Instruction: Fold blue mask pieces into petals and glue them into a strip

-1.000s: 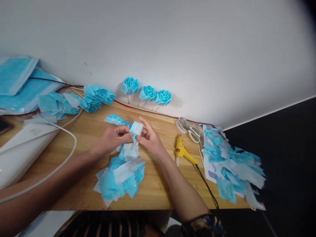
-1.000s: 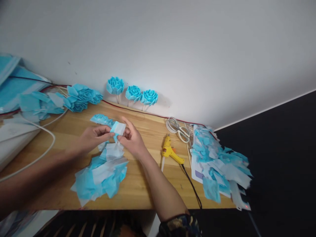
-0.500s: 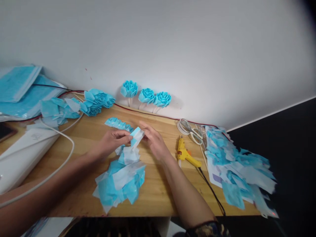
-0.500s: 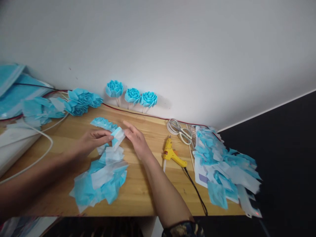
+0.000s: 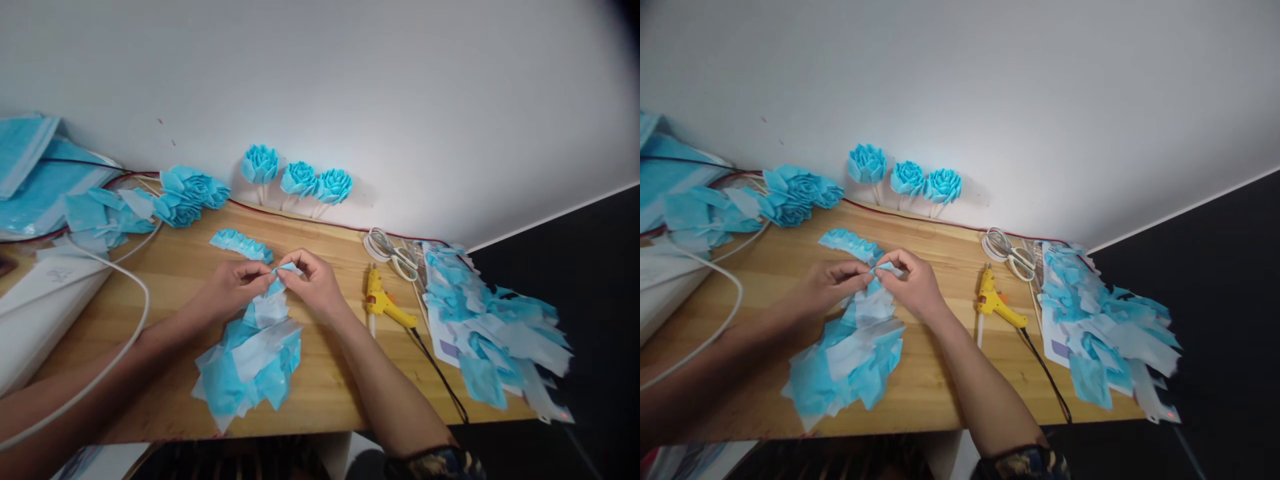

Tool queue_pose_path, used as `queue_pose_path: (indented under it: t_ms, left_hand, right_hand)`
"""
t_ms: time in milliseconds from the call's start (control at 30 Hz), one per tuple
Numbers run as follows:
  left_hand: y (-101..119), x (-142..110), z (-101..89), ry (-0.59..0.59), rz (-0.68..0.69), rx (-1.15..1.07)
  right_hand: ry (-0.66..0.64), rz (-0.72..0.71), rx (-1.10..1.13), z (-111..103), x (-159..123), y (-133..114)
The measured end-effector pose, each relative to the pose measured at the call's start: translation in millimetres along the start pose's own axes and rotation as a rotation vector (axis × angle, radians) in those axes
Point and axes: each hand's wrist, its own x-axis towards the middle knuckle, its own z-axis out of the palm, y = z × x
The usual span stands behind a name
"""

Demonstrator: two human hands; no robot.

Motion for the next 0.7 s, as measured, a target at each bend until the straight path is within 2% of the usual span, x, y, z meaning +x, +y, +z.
queue_pose_path:
  t_ms: [233, 367, 500, 700]
  left_hand:
    - [3.3, 1.9, -2.6, 0.042, -0.029, -0.04]
    - [4.5, 3.6, -5.4, 0.055, -0.082, -0.069]
    - [0.7, 6.1, -6.1, 0.072, -0.083, -0.106]
    - [5.1, 3.2, -5.3, 0.064, -0.06, -0.158]
  right_hand:
    - [0.037, -0.101, -0.1, 0.3, -1.6, -2.6]
    - [0.078, -0.263, -0.24, -2.6, -1.9, -0.1]
    - [0.064, -0.457, -0.326, -5.1, -0.7, 3.6]
    - [0.047, -0.563, -0.397, -6.6, 0.4, 5.2]
